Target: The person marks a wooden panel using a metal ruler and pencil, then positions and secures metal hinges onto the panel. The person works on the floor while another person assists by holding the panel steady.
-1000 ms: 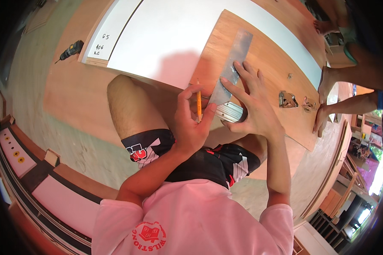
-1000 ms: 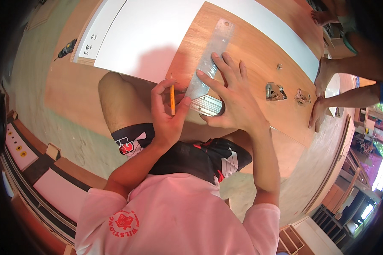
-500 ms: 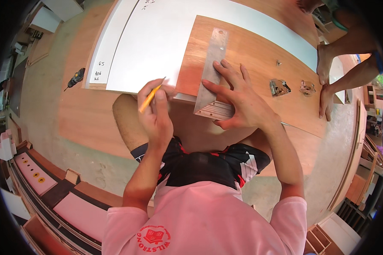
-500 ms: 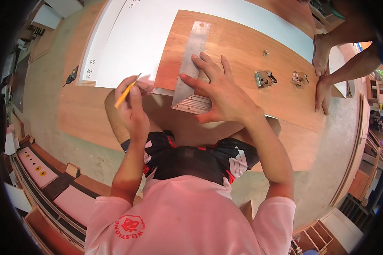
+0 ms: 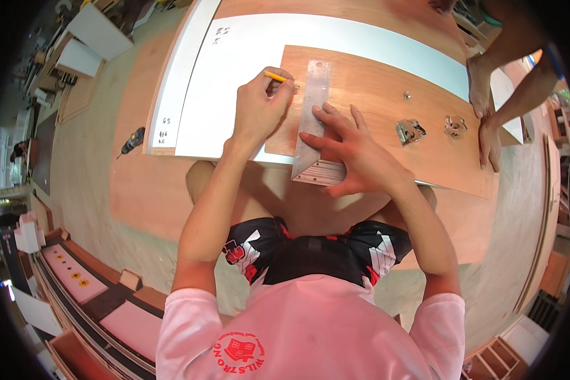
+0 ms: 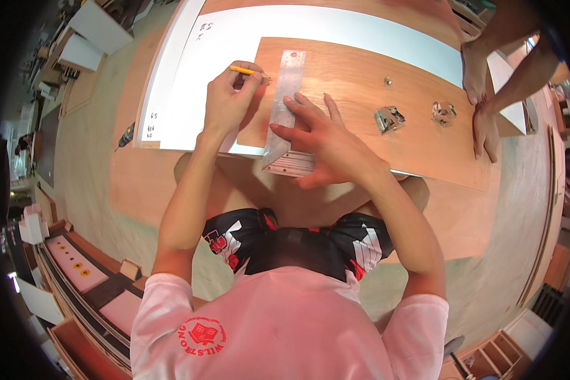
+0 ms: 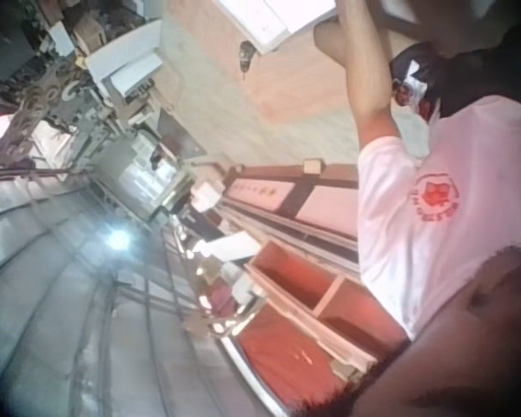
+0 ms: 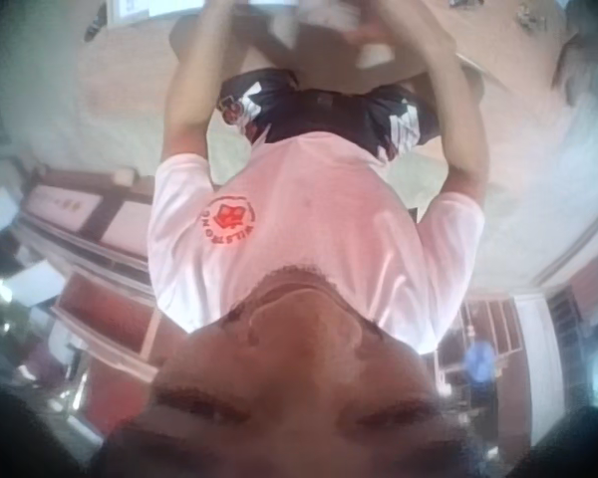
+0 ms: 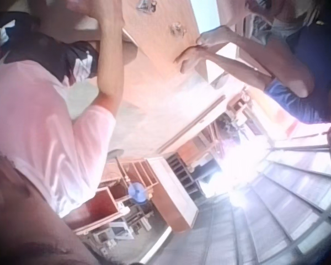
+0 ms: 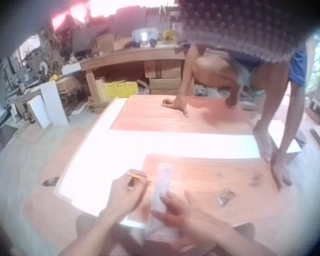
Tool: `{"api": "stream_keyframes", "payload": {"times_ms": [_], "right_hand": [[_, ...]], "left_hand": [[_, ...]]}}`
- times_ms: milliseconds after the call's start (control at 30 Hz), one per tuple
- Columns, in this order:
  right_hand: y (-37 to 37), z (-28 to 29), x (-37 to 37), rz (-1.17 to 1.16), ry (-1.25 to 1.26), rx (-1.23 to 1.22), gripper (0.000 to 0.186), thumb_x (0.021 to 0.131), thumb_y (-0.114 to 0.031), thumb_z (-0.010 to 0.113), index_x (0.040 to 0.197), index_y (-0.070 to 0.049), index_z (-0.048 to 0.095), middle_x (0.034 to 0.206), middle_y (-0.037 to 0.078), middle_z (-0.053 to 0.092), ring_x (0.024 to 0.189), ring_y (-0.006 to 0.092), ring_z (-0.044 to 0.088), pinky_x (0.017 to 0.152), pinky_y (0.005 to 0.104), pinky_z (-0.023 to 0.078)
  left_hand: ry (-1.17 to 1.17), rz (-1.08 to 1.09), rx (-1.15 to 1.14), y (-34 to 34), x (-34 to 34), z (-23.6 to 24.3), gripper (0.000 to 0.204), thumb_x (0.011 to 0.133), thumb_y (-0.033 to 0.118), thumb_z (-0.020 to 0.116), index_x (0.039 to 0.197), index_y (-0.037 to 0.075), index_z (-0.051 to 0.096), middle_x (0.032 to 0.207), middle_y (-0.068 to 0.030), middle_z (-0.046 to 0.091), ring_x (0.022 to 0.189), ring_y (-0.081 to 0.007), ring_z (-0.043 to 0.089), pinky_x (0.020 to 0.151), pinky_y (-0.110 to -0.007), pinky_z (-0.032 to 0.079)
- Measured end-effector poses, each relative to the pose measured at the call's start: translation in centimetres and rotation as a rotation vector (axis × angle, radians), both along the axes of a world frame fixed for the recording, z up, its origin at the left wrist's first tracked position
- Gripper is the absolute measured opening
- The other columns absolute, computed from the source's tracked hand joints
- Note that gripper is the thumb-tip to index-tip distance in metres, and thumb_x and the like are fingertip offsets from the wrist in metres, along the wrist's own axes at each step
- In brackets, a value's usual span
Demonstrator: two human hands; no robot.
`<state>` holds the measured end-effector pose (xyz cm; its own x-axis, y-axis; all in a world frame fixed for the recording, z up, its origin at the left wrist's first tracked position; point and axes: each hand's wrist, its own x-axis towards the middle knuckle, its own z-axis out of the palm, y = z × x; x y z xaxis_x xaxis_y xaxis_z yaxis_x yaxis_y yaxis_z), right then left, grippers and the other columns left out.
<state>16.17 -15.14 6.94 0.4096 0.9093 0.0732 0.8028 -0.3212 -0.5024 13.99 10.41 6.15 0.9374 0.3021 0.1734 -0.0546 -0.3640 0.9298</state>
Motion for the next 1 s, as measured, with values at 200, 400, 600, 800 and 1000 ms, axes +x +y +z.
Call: {"api": "stream_keyframes", "payload": {"times_ms": [200,400,600,800,1000], "right_hand": [[-0.2,-1.4,0.1,0.006,-0.059,0.057,0.105,0.061,-0.045,0.093,0.157,-0.018,0.06,0.172,0.026,0.037,0.165,0.0438,0.028,0.132,0.0743,0.015],[-0.2,-1.4,-0.1,0.002,-0.102,0.056,0.104,0.063,-0.047,0.093,0.157,-0.019,0.06,0.172,0.025,0.037,0.165,0.0426,0.028,0.132,0.0737,0.017],[-0.1,-1.4,-0.1,0.0,-0.104,0.067,0.103,0.063,-0.046,0.093,0.157,-0.018,0.06,0.172,0.025,0.037,0.165,0.0425,0.029,0.132,0.0729,0.017],[-0.1,-1.3,-0.1,0.0,-0.102,0.063,0.103,0.063,-0.045,0.093,0.156,-0.018,0.061,0.172,0.024,0.037,0.165,0.0419,0.029,0.132,0.0731,0.018],[-0.1,-1.5,0.0,0.002,-0.115,0.049,0.103,0.062,-0.046,0.093,0.157,-0.018,0.06,0.173,0.024,0.036,0.165,0.0417,0.028,0.132,0.0734,0.017]], "left_hand": [[0.008,-0.01,0.108,-0.3,0.3,-0.8,0.017,0.102,0.016,0.069,0.105,0.0,0.076,0.083,-0.0077,0.077,0.075,-0.0139,0.07,0.073,-0.031,0.056],[0.001,-0.033,0.196,-0.4,0.3,-1.1,0.016,0.101,0.015,0.07,0.105,0.001,0.076,0.082,-0.0077,0.076,0.073,-0.0142,0.069,0.069,-0.032,0.055],[0.0,-0.029,0.165,-0.6,0.2,-0.8,0.016,0.102,0.015,0.071,0.106,0.0,0.076,0.083,-0.0077,0.077,0.073,-0.0127,0.068,0.069,-0.031,0.054],[-0.005,-0.008,0.143,-0.8,0.1,-1.0,0.017,0.101,0.015,0.07,0.105,-0.001,0.077,0.084,-0.008,0.077,0.074,-0.0122,0.068,0.07,-0.031,0.055],[0.009,0.004,0.148,-1.0,-0.4,-1.1,0.018,0.1,0.016,0.07,0.102,-0.001,0.077,0.078,-0.0084,0.075,0.069,-0.0123,0.067,0.067,-0.031,0.054]]}}
